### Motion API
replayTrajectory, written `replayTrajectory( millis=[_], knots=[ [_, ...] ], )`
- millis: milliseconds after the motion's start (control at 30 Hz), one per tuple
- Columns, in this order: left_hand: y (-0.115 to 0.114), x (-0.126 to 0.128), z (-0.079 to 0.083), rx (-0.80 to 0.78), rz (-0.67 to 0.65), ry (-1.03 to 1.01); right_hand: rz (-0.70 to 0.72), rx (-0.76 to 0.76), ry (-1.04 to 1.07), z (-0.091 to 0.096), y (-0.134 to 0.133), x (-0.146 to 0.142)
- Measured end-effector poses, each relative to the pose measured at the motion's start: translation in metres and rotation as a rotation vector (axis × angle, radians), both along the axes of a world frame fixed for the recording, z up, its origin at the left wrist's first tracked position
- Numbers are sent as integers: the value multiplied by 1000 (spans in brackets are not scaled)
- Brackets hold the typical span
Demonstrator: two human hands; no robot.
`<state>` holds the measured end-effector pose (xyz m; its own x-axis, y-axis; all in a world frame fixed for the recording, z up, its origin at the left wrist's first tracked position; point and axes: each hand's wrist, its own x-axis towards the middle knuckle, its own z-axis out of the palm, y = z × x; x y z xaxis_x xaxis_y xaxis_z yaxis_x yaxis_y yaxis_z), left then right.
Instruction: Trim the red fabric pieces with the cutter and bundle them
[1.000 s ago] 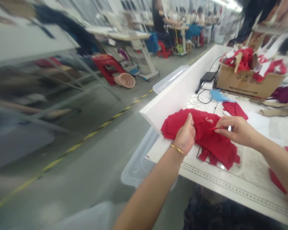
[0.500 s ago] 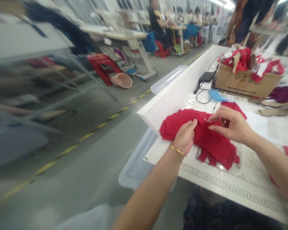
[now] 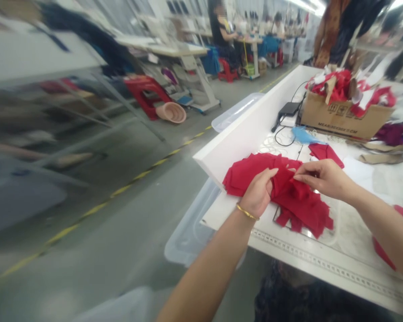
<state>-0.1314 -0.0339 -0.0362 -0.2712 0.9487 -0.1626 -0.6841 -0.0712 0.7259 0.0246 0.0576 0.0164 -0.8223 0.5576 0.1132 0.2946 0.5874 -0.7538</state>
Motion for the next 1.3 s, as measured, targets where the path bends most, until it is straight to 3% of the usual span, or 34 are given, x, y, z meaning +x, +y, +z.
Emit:
replayTrajectory(
  millis=[133, 233, 300, 367, 467, 600, 700, 833, 933, 1067, 1233, 1300],
  knots=[
    [-4, -2, -1, 35, -86, 247, -93, -222, 22, 8, -4, -31],
    [-4, -1, -3, 60, -82, 329, -152, -406, 136, 7, -8, -34],
    [-2, 0, -4, 22, -34, 267, -151, -353, 225, 4, -11, -22],
    [1, 1, -4, -11, 15, 166, -102, -161, 239, 0, -14, -2],
    [4, 3, -1, -24, 40, 27, 68, 69, 105, -6, -19, 28],
    [5, 3, 1, 4, -21, -55, 201, 177, -82, -17, -25, 45],
    [4, 1, -1, -7, -35, -58, 177, 189, -29, -20, -24, 42],
    [4, -1, -2, -30, -48, -51, 130, 144, 38, -8, -19, 30],
    [4, 0, 1, -24, -84, -56, 179, 97, -110, 1, -19, 24],
    [1, 1, 5, 10, -75, 5, 187, 139, -347, -2, -21, 22],
    [-2, -1, 3, 24, -93, 120, 177, 57, -132, -4, -12, 23],
    [0, 0, 2, -5, -31, 82, 116, 16, -78, 1, -6, 18]
  ],
)
